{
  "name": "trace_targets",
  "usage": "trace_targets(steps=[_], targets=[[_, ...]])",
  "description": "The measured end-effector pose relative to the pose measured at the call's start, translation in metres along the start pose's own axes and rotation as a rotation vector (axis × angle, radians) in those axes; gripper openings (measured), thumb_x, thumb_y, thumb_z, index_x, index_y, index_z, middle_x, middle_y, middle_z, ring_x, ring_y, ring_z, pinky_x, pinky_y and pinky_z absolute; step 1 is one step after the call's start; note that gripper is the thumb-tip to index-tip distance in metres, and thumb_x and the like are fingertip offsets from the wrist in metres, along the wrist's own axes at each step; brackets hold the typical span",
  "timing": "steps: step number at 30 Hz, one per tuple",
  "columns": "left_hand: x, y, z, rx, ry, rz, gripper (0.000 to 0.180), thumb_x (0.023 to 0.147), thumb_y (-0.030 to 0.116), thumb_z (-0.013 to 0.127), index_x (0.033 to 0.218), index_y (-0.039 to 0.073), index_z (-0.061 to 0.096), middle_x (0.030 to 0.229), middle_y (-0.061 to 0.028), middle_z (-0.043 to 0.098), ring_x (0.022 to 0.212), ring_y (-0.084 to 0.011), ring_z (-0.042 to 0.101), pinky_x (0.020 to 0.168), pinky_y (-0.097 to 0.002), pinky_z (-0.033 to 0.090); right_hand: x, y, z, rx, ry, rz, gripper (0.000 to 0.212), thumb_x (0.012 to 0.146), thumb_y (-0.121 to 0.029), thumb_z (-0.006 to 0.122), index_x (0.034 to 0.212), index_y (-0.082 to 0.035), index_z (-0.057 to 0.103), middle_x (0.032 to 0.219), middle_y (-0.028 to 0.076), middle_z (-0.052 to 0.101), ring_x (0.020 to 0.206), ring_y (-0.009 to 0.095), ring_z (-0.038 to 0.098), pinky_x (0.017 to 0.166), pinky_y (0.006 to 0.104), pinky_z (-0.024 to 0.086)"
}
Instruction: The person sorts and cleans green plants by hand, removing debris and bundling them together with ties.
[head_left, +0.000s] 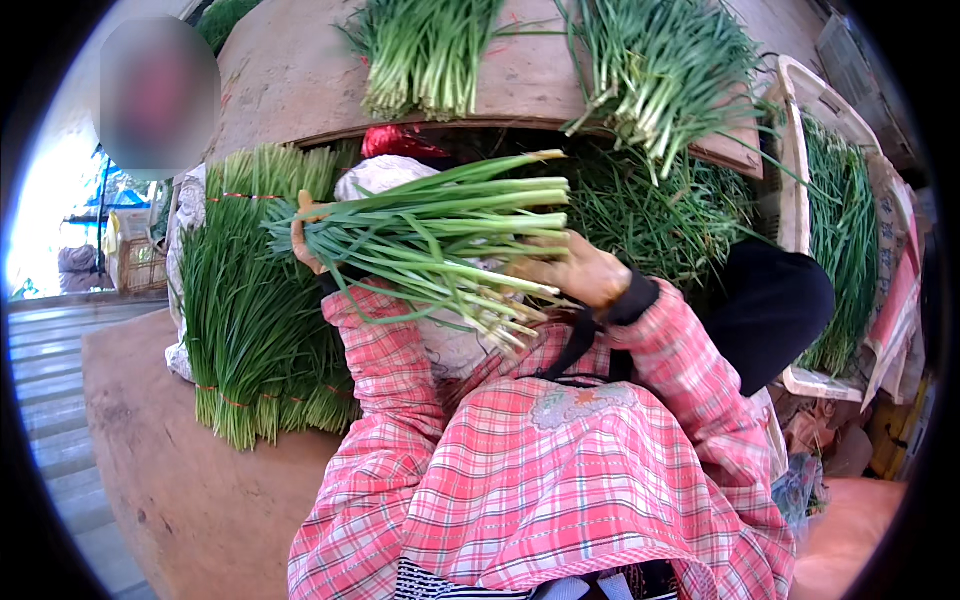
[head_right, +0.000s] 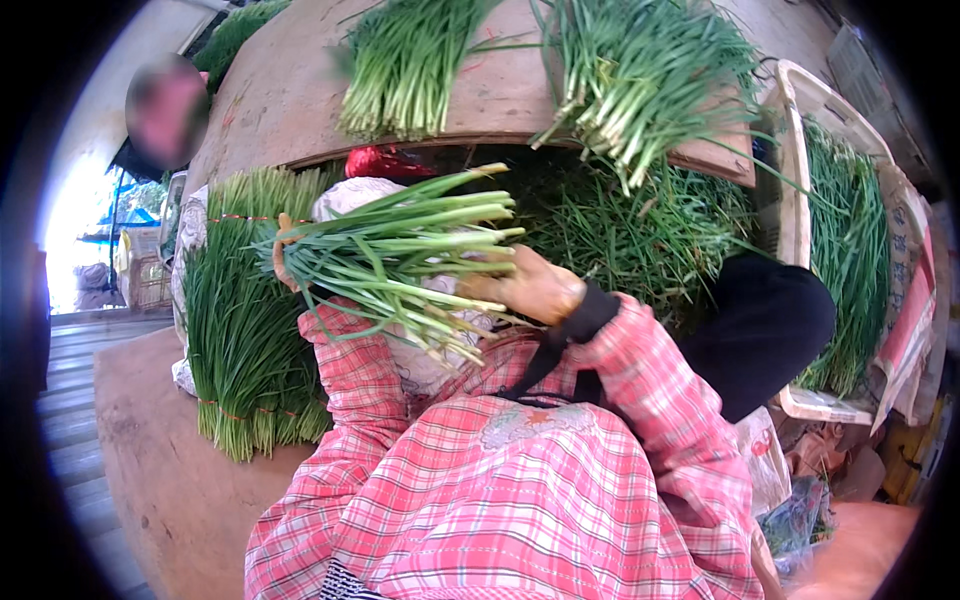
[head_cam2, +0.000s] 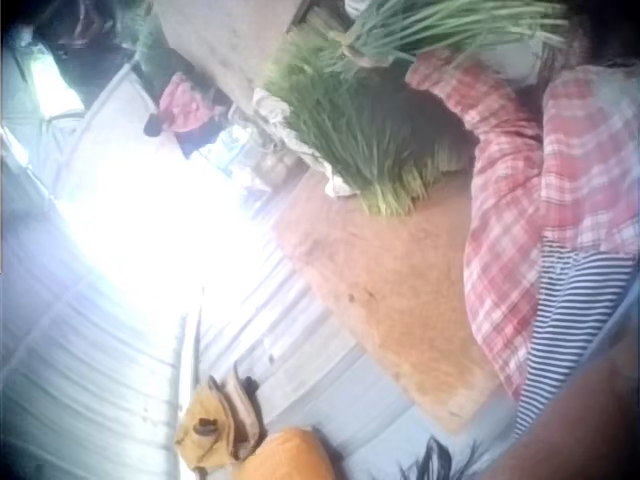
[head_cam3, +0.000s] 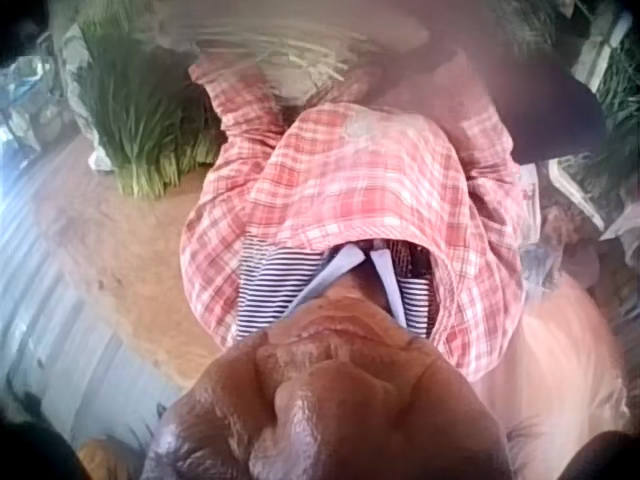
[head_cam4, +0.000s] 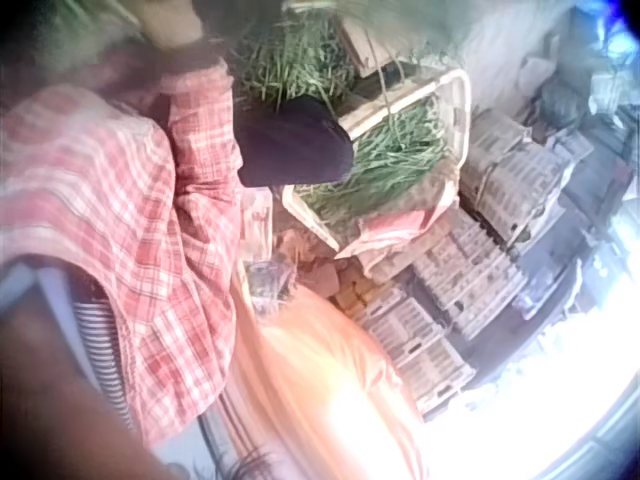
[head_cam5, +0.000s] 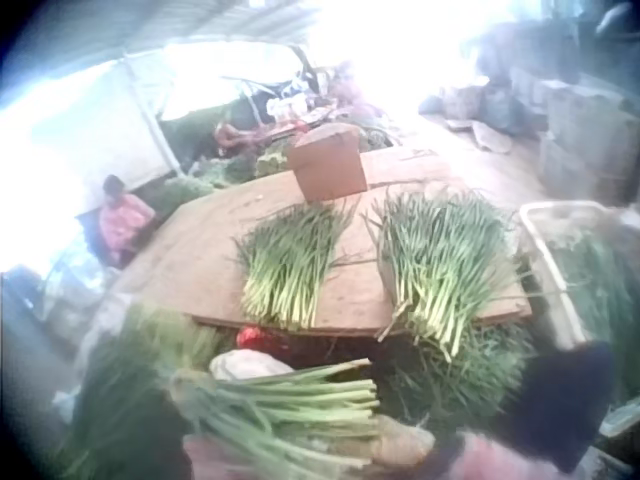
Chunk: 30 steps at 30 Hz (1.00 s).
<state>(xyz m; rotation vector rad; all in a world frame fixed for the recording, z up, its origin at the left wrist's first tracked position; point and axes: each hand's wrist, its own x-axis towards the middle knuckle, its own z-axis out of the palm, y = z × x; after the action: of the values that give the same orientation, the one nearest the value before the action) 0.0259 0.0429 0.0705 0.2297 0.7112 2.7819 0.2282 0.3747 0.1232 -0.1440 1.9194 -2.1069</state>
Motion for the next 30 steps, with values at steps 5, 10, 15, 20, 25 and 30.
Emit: trace_targets(steps=[5,10,15,20,25,30], targets=[[0.022,0.0,-0.016,-0.101,-0.037,-0.099,0.029,0.088,0.033,0.048,0.101,0.007,0.048,0.07,-0.0008,0.048,0.066,-0.0156,0.048,0.064,-0.0354,0.043,-0.05,0.011,-0.032,0.021,0.131,0.088,0.026,0.089,-0.017,0.053,0.071,0.0,0.061,0.064,0.003,0.058,0.055,0.01,0.051,0.053,0.0253,0.041],[0.006,-0.016,0.002,-0.113,-0.298,0.019,0.043,0.089,0.029,0.05,0.125,0.006,0.045,0.061,0.0041,0.033,0.062,-0.0105,0.039,0.057,-0.0289,0.04,-0.087,0.025,-0.069,-0.077,0.377,0.213,0.017,0.083,-0.013,0.061,0.074,0.002,0.062,0.069,0.009,0.063,0.057,0.014,0.055,0.054,0.0255,0.044],[0.003,-0.019,-0.001,-0.099,0.03,0.145,0.051,0.089,0.029,0.049,0.132,0.005,0.039,0.075,-0.003,0.056,0.07,-0.0169,0.051,0.067,-0.0353,0.046,-0.073,0.008,-0.051,-0.879,0.451,-0.122,0.029,0.07,-0.01,0.069,0.097,0.001,0.063,0.095,0.019,0.064,0.078,0.037,0.061,0.071,0.0419,0.049],[0.011,-0.022,0.006,-0.268,0.06,0.14,0.045,0.088,0.025,0.049,0.125,-0.001,0.045,0.073,-0.002,0.053,0.066,-0.0156,0.05,0.066,-0.0322,0.046,-0.058,-0.099,-0.014,-1.198,-0.07,-0.202,0.026,0.075,-0.02,0.066,0.092,-0.001,0.061,0.076,0.015,0.06,0.069,0.035,0.059,0.062,0.0415,0.047],[0.005,-0.019,0.005,-0.228,0.078,0.14,0.044,0.086,0.021,0.052,0.124,0.0,0.046,0.074,-0.0014,0.051,0.067,-0.0142,0.048,0.064,-0.0304,0.044,-0.056,-0.178,0.039,-1.679,0.096,-0.628,0.011,0.065,-0.012,0.061,0.067,-0.005,0.053,0.06,0.009,0.05,0.05,0.026,0.05,0.045,0.0379,0.039],[0.006,-0.012,0.003,-0.193,-0.001,0.117,0.038,0.085,0.022,0.05,0.116,0.001,0.047,0.072,0.0015,0.048,0.065,-0.0133,0.05,0.064,-0.0323,0.043,-0.065,-0.222,0.071,-1.831,0.175,-0.797,0.012,0.066,-0.012,0.062,0.073,-0.005,0.055,0.066,0.009,0.052,0.057,0.026,0.051,0.051,0.0384,0.039]])
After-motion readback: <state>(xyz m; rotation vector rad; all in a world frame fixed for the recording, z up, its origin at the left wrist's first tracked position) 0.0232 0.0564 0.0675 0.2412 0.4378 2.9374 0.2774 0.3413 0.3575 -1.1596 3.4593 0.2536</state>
